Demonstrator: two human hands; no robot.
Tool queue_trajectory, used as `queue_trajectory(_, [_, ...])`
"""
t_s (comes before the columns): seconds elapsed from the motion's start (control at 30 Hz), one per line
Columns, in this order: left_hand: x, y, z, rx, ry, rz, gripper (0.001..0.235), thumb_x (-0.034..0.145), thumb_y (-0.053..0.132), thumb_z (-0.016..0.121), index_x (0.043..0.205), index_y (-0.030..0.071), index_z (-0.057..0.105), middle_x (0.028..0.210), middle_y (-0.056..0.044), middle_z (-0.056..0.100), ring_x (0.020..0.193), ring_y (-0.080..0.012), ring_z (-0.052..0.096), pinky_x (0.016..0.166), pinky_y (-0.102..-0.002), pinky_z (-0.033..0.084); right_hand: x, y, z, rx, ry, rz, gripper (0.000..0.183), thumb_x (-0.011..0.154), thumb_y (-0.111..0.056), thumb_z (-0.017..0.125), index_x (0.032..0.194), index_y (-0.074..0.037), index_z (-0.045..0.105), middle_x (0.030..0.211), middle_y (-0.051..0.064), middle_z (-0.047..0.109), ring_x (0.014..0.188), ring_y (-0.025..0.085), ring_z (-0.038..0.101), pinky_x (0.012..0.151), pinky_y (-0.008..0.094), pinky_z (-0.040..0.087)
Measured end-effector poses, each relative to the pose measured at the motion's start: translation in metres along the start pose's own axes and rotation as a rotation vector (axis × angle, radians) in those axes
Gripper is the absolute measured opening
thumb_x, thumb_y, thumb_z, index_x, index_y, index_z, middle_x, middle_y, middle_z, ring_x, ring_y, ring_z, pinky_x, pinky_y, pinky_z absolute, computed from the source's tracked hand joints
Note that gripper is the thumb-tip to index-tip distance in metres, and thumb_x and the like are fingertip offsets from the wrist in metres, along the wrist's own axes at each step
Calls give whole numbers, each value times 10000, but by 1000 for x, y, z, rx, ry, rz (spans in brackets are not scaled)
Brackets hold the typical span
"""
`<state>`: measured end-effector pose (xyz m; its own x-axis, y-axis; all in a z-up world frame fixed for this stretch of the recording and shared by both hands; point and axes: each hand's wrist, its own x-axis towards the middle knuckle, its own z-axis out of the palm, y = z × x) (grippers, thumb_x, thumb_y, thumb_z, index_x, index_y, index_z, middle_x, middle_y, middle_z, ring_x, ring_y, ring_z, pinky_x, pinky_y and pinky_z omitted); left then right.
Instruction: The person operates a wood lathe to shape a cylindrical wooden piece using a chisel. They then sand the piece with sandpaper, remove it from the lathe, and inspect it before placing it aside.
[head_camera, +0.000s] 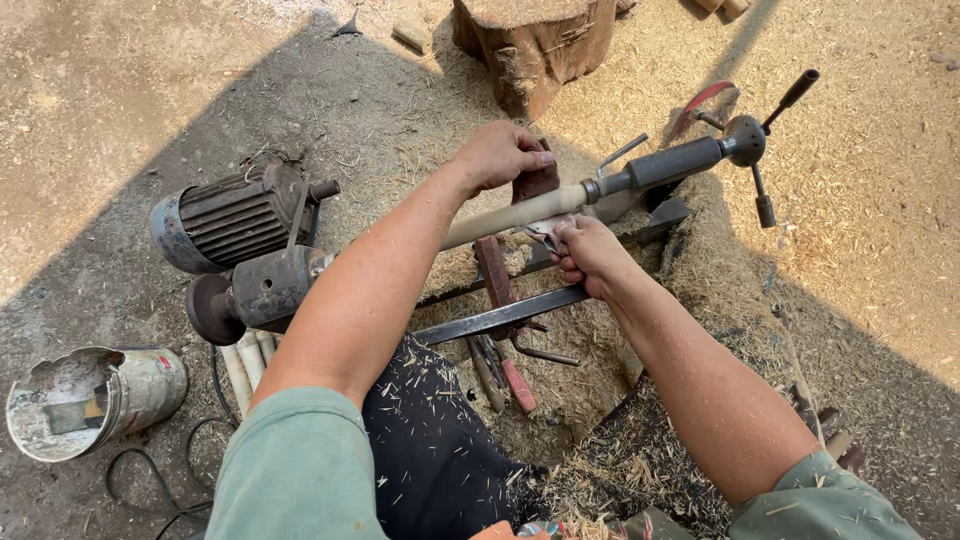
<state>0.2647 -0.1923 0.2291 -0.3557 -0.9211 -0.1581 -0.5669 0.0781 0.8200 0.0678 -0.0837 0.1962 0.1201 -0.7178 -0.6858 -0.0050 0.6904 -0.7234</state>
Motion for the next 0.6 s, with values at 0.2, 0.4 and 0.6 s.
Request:
queue_trajectory(0.2, [3, 10, 11, 0, 29, 7, 307, 843, 409, 778, 985, 139, 813, 865, -84, 787, 755, -193, 732, 716, -350, 560, -2, -5, -8, -8, 37, -6, 100, 1050, -161, 459, 1061, -77, 512, 734, 68, 532, 474, 78, 391, 374, 231, 291])
queue_trajectory(0.4, [4, -1, 8, 57, 37, 53, 324, 857, 409, 784, 969, 105, 795, 874, -81, 775, 771, -191, 721, 714, -356, 551, -11, -7, 5, -94, 42, -12, 132, 1079, -191, 455, 1093, -67, 499, 751, 56, 529, 490, 62, 397, 380, 221, 310])
queue_trajectory(0.6, [1, -14, -2, 28, -44, -42, 330, 887, 425, 778, 949, 102, 807, 823, -83, 769, 739, -195, 688, 699, -359, 542, -15, 0, 25, -66, 59, -18, 122, 1070, -202, 462, 1070, -80, 474, 736, 63, 528, 476, 71, 393, 370, 224, 299])
